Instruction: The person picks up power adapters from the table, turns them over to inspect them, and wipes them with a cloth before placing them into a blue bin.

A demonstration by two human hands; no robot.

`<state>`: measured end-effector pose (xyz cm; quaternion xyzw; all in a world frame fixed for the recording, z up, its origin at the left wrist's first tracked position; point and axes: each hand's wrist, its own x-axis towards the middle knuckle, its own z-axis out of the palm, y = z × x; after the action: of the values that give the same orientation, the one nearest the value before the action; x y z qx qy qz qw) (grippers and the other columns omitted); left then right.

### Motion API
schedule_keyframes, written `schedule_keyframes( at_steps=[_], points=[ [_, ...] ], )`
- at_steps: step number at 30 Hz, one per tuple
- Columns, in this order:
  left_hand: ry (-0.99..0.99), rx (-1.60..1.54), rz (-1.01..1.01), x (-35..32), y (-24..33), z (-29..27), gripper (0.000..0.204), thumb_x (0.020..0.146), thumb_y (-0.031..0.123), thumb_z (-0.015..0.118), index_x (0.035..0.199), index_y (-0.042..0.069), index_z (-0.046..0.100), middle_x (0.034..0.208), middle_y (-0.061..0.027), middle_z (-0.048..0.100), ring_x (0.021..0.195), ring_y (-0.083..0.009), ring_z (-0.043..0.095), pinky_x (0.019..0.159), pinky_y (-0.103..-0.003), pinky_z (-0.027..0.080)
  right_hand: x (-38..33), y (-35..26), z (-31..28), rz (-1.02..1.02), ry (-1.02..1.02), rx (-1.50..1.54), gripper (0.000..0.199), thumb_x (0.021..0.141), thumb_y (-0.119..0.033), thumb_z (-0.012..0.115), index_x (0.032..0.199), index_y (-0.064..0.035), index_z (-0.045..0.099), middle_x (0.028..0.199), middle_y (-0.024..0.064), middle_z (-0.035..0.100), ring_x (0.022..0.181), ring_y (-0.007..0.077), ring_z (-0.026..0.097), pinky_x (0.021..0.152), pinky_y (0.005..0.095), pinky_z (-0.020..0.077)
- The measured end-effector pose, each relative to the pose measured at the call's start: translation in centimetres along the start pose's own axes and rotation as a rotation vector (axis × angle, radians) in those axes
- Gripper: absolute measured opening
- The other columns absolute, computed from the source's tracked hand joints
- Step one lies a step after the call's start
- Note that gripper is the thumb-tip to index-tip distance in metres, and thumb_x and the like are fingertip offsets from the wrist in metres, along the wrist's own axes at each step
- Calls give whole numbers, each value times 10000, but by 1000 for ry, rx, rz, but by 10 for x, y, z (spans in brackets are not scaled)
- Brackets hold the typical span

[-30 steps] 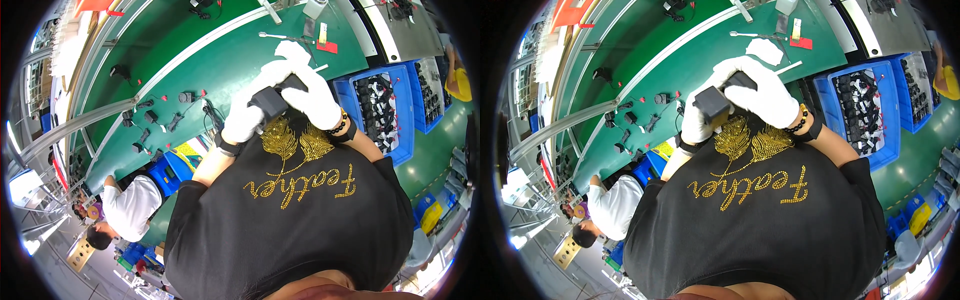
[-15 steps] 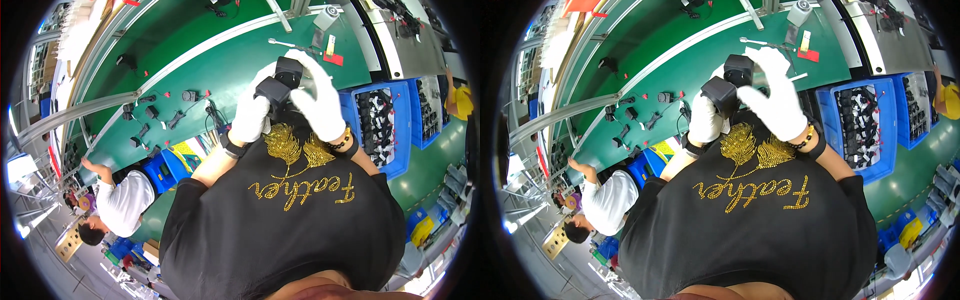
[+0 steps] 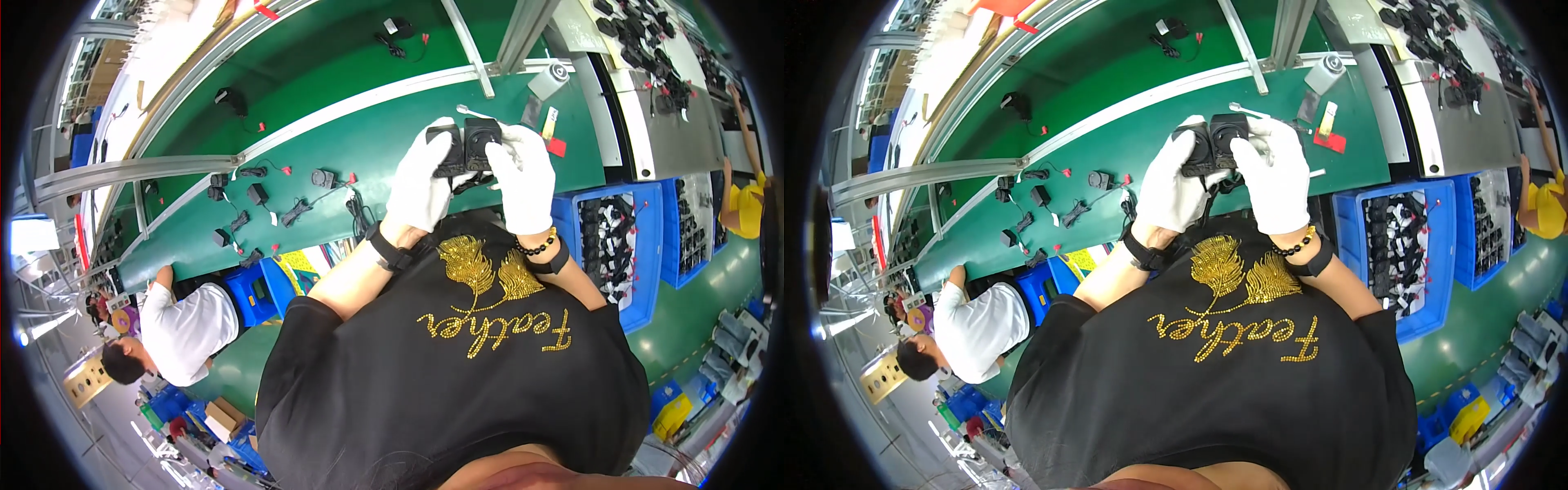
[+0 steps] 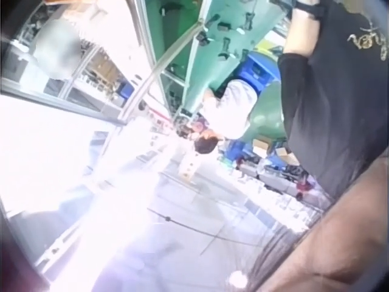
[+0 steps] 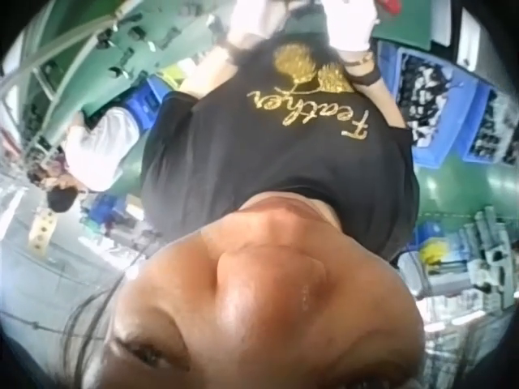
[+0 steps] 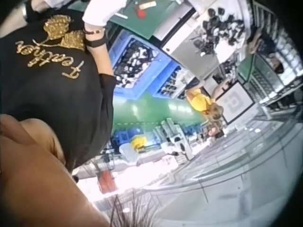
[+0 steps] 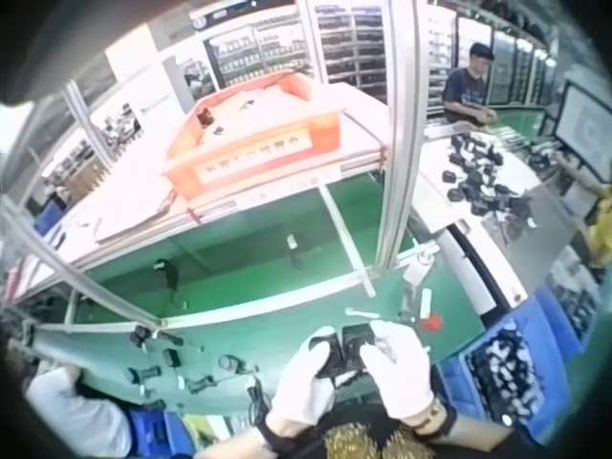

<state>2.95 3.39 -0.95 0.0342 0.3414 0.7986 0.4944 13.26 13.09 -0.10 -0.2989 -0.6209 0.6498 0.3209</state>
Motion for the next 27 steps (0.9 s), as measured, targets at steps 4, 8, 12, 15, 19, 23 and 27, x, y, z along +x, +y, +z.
schedule_keyframes(
  at_steps=[4, 8, 12, 15, 19, 23, 27],
  points=[
    [22, -120, 6, 12, 0, 4, 318, 911, 185, 496, 1196, 57, 439, 1170, -152, 528, 1047, -255, 554, 898, -387, 470, 10, 1, 10, -84, -9, -30, 423, 817, -36, 616, 1215, 7, 480, 1023, 80, 593, 906, 110, 568, 750, 224, 471],
    [113, -28, -14, 19, 4, 14, 369, 891, 156, 540, 1222, 51, 414, 1161, -102, 536, 1041, -223, 550, 915, -343, 454, 8, 9, 16, -417, -67, -685, 797, 690, -120, 721, 1364, -22, 308, 1279, 209, 415, 1139, 316, 476, 932, 375, 409],
    [-26, 68, 12, 31, 5, 25, 337, 865, 114, 569, 1178, 49, 461, 1063, -39, 547, 974, -133, 529, 863, -278, 438, 28, 19, 21, -275, -76, -692, 763, 683, -106, 674, 1367, -68, 338, 1294, 225, 388, 1159, 370, 439, 968, 386, 375],
    [-186, 384, -85, 53, 32, 8, 365, 883, 168, 557, 1210, 28, 475, 1106, -69, 550, 1025, -167, 527, 915, -284, 412, 42, 15, 17, 26, -54, -140, 570, 828, -103, 550, 1361, -63, 353, 1226, 147, 475, 1089, 270, 513, 873, 346, 449],
    [-69, 1124, 444, 127, 75, -15, 449, 836, 231, 619, 1190, -24, 515, 1181, -151, 536, 1103, -229, 507, 965, -310, 393, 59, 16, -1, 395, -261, 1044, 487, 916, -337, 398, 1275, -9, 400, 1207, 224, 491, 955, 343, 566, 746, 403, 503],
    [284, 1473, 614, 211, 98, -51, 559, 770, 330, 658, 1183, -22, 523, 1199, -215, 521, 1130, -327, 491, 975, -371, 387, 50, -15, -5, 415, -254, 1265, 554, 914, -434, 309, 1262, -15, 411, 1287, 272, 424, 986, 383, 540, 807, 413, 449],
    [401, 1811, 455, 290, 89, -106, 666, 773, 470, 576, 1228, -8, 486, 1259, -234, 480, 1163, -370, 467, 996, -401, 365, 42, -36, -6, 420, -116, 1225, 509, 915, -392, 298, 1240, -27, 441, 1248, 270, 467, 913, 357, 563, 745, 403, 453]
  ],
)
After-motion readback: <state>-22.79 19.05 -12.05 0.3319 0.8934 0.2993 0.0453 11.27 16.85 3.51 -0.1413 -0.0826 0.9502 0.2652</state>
